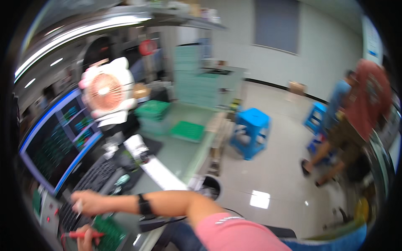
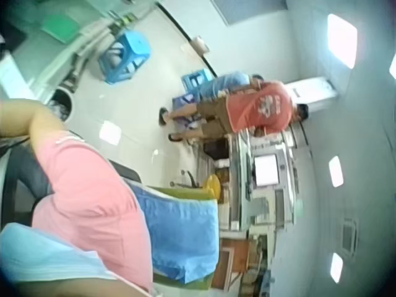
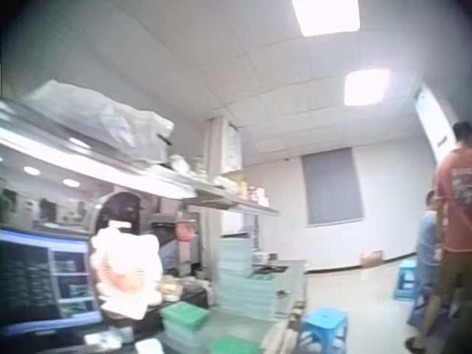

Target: Testing and marking components on a printed circuit board using probes and markers.

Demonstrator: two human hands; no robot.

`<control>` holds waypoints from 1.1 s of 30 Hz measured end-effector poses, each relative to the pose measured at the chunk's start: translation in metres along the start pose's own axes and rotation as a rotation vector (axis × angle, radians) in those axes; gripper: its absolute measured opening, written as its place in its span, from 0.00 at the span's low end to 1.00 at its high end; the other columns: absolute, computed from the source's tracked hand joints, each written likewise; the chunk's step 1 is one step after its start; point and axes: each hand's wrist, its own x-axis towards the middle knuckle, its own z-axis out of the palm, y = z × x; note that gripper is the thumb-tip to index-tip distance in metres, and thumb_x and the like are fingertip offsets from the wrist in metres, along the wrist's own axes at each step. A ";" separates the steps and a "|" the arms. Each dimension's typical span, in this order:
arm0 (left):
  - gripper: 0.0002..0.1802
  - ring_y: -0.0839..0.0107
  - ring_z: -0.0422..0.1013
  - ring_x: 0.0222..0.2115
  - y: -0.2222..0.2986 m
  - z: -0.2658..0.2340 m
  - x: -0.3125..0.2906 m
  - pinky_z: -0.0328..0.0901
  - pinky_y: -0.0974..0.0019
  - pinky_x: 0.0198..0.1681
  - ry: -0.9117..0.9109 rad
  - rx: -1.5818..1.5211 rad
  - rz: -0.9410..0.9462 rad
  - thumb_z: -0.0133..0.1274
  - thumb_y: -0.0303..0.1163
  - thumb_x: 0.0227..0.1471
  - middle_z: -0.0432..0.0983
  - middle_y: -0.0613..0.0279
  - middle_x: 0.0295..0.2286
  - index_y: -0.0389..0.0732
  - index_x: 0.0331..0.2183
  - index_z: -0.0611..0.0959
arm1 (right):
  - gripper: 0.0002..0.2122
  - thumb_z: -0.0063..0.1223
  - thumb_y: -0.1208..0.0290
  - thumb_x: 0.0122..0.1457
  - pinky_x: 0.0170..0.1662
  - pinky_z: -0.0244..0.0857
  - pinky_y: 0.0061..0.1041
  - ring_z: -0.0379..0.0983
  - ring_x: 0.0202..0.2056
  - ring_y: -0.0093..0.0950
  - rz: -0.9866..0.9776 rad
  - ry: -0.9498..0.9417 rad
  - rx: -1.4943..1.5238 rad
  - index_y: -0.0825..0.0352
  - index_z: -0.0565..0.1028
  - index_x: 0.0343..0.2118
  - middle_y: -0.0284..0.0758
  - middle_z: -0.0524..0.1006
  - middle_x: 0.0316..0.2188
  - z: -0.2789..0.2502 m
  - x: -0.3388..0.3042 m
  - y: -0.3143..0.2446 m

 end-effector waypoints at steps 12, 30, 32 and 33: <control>0.11 0.64 0.70 0.19 0.000 -0.006 0.008 0.64 0.64 0.25 -0.059 0.008 0.279 0.47 0.32 0.54 0.73 0.59 0.18 0.38 0.27 0.80 | 0.12 0.51 0.60 0.62 0.31 0.67 0.21 0.73 0.24 0.22 0.572 -0.086 0.705 0.64 0.68 0.29 0.32 0.73 0.21 -0.053 -0.033 0.022; 0.11 0.65 0.70 0.16 -0.006 -0.005 0.013 0.64 0.64 0.22 -0.043 0.116 0.350 0.47 0.33 0.52 0.73 0.63 0.16 0.41 0.22 0.80 | 0.14 0.64 0.73 0.55 0.37 0.69 0.21 0.73 0.32 0.19 0.461 0.020 0.586 0.63 0.65 0.31 0.29 0.70 0.29 -0.038 -0.045 0.025; 0.11 0.65 0.69 0.15 -0.007 -0.005 0.014 0.64 0.64 0.22 -0.029 0.120 0.377 0.47 0.33 0.52 0.73 0.64 0.15 0.42 0.21 0.80 | 0.14 0.64 0.73 0.54 0.36 0.68 0.20 0.73 0.31 0.19 0.463 0.023 0.575 0.63 0.65 0.31 0.29 0.71 0.28 -0.034 -0.046 0.024; 0.11 0.65 0.69 0.15 -0.007 -0.005 0.014 0.64 0.64 0.22 -0.028 0.117 0.373 0.47 0.33 0.52 0.73 0.64 0.15 0.42 0.21 0.80 | 0.15 0.63 0.74 0.54 0.35 0.67 0.21 0.70 0.30 0.19 0.468 0.012 0.529 0.61 0.63 0.31 0.29 0.70 0.27 -0.032 -0.047 0.023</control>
